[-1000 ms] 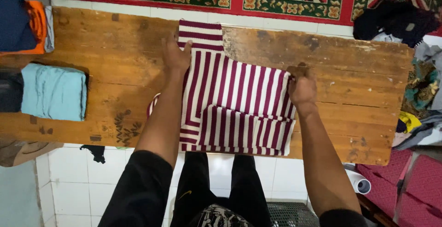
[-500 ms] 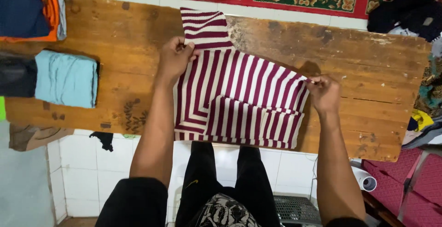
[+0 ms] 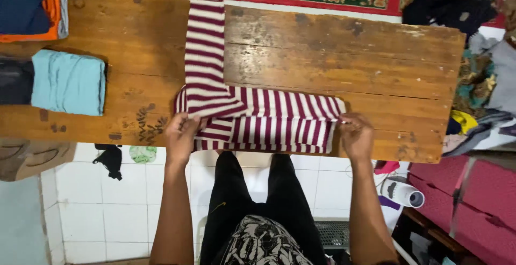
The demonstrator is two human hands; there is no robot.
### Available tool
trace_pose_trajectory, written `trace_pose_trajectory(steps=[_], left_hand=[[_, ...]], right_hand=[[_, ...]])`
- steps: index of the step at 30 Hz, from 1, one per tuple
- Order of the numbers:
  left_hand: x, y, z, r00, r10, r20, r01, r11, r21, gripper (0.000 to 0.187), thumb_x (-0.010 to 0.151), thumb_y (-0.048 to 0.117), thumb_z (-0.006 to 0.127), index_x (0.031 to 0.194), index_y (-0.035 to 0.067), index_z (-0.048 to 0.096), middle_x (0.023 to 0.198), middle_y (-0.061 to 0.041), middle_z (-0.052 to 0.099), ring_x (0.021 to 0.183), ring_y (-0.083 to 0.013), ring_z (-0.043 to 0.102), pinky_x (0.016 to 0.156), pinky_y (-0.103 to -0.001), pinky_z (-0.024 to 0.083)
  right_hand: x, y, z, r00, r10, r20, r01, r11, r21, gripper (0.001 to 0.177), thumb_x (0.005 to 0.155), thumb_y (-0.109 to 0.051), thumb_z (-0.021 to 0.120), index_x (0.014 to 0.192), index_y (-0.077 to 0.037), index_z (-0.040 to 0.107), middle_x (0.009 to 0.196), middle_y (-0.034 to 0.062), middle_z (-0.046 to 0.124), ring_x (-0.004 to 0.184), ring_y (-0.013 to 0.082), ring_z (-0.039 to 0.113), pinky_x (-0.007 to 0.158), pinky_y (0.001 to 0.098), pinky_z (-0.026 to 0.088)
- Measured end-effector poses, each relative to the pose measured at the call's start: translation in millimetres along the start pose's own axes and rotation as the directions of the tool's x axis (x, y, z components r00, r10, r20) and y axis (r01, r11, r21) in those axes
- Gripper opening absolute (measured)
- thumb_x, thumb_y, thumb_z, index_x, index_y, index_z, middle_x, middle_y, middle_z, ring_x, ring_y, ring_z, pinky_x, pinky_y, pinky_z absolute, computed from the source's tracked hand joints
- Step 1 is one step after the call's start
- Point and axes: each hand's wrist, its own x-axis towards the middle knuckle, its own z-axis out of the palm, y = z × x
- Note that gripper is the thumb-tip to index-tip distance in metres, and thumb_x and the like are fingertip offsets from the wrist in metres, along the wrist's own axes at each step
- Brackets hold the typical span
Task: Fold t-shirts and shirts on a wooden table and place them in a storage bin.
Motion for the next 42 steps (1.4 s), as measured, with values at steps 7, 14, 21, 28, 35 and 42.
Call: trace_pose_trajectory(steps=[7,14,21,28,35,42], left_hand=[[-38,-2,11,0.985,-0.163,-0.052,0.161,0.986,-0.053,0.017,0.1,0.016,0.068,0.102,-0.001,0.066,0.088,-0.006,0.074,0.082,-0.0123,0.071,0.078,-0.027,0.059],[-30,-51,5,0.968,-0.189,-0.165,0.199,0.979,0.048,0.031,0.097,0.018,0.071,0.119,-0.001,0.061,0.098,-0.012,0.069,0.081,-0.0165,0.067,0.071,-0.031,0.057],[28,14,25,0.96,-0.116,-0.255,0.214,0.891,0.4,0.053,0.092,0.031,0.081,0.126,-0.002,0.059,0.114,-0.015,0.068,0.098,-0.0193,0.065,0.085,-0.033,0.055],[56,42,23,0.993,-0.056,-0.108,0.048,0.996,-0.071,0.023,0.097,0.016,0.064,0.111,-0.001,0.072,0.105,-0.013,0.074,0.091,-0.0196,0.069,0.083,-0.034,0.058],[-24,30,3,0.957,0.0,0.289,-0.022,0.997,0.074,0.02,0.096,0.011,0.048,0.091,0.007,0.067,0.094,-0.006,0.073,0.082,-0.0157,0.069,0.073,-0.03,0.057],[-69,24,29,0.98,-0.016,0.197,-0.07,0.903,0.423,0.038,0.081,0.017,0.088,0.106,0.004,0.064,0.092,-0.01,0.072,0.077,-0.017,0.07,0.069,-0.03,0.06]], right_hand=[[-41,-16,5,0.999,0.035,0.011,-0.033,0.992,-0.125,0.025,0.083,0.005,0.067,0.105,-0.001,0.077,0.111,0.0159,0.074,0.107,0.0293,0.069,0.093,0.0372,0.055],[-66,-15,22,0.986,-0.093,0.141,0.141,0.914,-0.381,0.02,0.086,-0.008,0.077,0.106,-0.003,0.079,0.116,0.0146,0.074,0.109,0.0326,0.068,0.099,0.0419,0.053],[-65,-23,21,0.982,-0.127,0.14,0.176,0.883,-0.435,0.022,0.085,-0.009,0.079,0.106,-0.004,0.078,0.124,0.0184,0.07,0.118,0.0357,0.065,0.102,0.0427,0.052],[-70,-16,19,0.995,-0.032,0.093,0.065,0.922,-0.381,0.02,0.087,-0.007,0.076,0.106,-0.001,0.077,0.126,0.0187,0.069,0.12,0.0363,0.064,0.105,0.0444,0.051],[-82,22,32,0.989,-0.019,0.147,0.066,0.944,-0.324,0.021,0.088,-0.011,0.074,0.106,-0.001,0.075,0.133,0.0255,0.065,0.123,0.039,0.062,0.105,0.044,0.05],[-55,-53,68,0.988,-0.11,0.109,0.15,0.856,-0.495,0.028,0.084,-0.014,0.076,0.11,-0.003,0.076,0.138,0.0296,0.06,0.13,0.0437,0.05,0.111,0.0515,0.04]])
